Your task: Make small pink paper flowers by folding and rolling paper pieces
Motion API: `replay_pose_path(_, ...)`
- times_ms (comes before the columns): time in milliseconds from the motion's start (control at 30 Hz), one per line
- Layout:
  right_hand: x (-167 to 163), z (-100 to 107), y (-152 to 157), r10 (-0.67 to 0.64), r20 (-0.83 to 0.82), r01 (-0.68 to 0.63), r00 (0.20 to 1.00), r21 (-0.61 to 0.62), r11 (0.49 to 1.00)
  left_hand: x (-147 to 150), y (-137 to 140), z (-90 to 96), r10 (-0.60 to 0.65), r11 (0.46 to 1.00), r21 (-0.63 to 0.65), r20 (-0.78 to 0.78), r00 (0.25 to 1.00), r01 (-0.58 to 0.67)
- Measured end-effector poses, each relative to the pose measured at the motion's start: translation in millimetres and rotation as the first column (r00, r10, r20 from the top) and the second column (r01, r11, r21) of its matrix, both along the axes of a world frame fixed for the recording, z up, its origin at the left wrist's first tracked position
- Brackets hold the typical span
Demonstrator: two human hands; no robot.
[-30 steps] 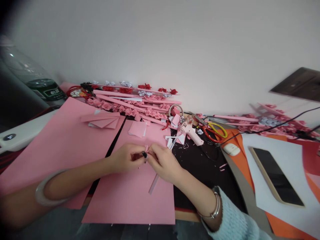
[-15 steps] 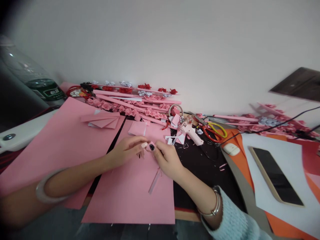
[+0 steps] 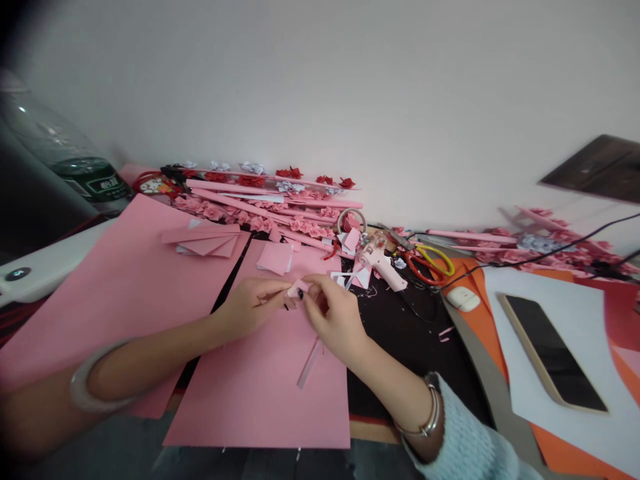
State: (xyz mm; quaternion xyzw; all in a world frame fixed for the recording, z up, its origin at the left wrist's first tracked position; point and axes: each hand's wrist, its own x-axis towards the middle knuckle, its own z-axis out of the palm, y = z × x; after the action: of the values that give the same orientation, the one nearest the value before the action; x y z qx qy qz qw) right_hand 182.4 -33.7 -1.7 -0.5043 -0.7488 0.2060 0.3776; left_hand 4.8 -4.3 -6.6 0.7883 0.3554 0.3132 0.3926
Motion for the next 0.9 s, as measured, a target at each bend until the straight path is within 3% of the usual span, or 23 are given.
replay_pose_path(400, -2.1, -1.7, 0.0, -0.003, 0.016, 0.002, 1.0, 0.047, 0.999, 0.1, -0.4, 0.5, 0.009, 0.995, 0.097, -0.107, 0.994, 0.001)
replay_pose_path(900, -4.4, -3.2, -0.5, 0.011, -0.078, -0.017, 0.997, -0.069, 0.997, -0.3, 0.8, -4.3, 0.043, 0.974, 0.226, -0.145, 0.988, -0.009)
